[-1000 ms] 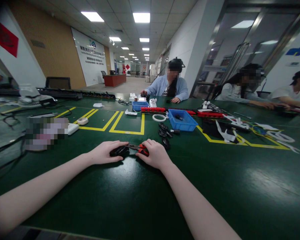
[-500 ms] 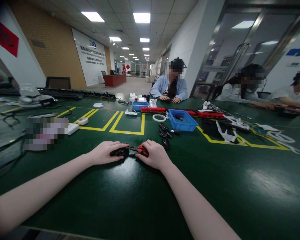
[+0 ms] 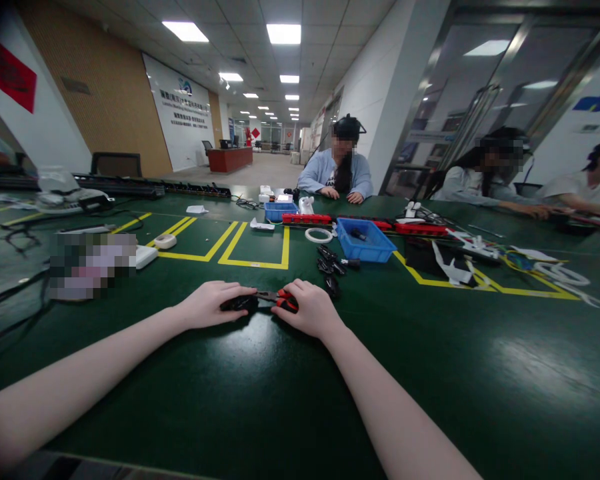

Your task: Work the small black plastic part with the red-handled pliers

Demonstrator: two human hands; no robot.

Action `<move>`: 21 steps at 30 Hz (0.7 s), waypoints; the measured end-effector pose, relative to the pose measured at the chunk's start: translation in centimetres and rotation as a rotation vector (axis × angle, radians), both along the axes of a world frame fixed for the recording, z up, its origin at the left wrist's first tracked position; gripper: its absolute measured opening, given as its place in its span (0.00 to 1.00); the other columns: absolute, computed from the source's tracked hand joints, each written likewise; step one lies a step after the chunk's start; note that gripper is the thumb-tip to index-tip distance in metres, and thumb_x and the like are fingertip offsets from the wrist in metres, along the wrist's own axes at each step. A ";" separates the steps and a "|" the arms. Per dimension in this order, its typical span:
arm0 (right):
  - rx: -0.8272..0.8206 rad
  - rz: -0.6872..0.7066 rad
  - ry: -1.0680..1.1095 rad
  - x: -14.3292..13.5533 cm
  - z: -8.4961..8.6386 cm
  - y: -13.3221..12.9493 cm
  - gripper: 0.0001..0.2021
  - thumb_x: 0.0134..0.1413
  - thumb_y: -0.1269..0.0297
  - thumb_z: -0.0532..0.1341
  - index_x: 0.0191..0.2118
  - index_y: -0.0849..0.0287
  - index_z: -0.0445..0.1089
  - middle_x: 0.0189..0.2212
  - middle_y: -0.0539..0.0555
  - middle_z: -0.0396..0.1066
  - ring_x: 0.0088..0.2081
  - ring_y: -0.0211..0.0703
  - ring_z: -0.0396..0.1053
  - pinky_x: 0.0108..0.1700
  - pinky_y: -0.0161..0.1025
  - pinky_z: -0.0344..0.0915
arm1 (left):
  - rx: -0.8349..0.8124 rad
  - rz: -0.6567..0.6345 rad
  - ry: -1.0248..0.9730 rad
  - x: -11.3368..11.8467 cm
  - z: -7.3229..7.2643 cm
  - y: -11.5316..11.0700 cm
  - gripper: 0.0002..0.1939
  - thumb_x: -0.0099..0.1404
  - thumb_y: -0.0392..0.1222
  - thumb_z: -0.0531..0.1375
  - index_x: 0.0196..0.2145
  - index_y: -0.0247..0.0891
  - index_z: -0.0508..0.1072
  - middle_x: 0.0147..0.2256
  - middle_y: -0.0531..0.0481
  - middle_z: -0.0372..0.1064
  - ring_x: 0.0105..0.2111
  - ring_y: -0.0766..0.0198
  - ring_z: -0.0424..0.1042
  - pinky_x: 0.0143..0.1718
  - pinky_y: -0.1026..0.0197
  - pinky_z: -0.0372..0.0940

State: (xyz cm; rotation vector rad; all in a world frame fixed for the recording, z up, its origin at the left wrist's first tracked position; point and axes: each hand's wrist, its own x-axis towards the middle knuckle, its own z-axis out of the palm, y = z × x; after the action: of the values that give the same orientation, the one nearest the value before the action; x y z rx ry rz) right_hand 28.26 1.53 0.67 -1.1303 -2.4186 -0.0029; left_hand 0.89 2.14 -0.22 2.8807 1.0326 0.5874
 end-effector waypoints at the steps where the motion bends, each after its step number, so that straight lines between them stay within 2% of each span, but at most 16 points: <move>1: 0.001 0.001 0.000 0.0 0.0 0.0 0.14 0.55 0.53 0.64 0.41 0.57 0.71 0.37 0.55 0.72 0.37 0.46 0.71 0.38 0.41 0.66 | -0.005 -0.002 -0.006 0.0 0.0 0.0 0.24 0.68 0.52 0.57 0.59 0.43 0.65 0.44 0.47 0.75 0.38 0.59 0.75 0.38 0.61 0.66; 21: -0.037 -0.013 -0.011 -0.1 0.0 0.0 0.14 0.55 0.53 0.64 0.41 0.58 0.71 0.37 0.56 0.72 0.37 0.46 0.71 0.37 0.41 0.66 | -0.062 -0.004 -0.011 0.1 0.4 -0.3 0.22 0.69 0.50 0.57 0.58 0.43 0.65 0.46 0.48 0.74 0.40 0.59 0.75 0.38 0.60 0.66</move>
State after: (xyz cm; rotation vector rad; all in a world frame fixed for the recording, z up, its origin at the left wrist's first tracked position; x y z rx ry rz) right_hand 28.17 1.49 0.69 -1.1654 -2.4301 0.0322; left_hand 0.99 1.82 0.17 2.8227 1.0238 0.5608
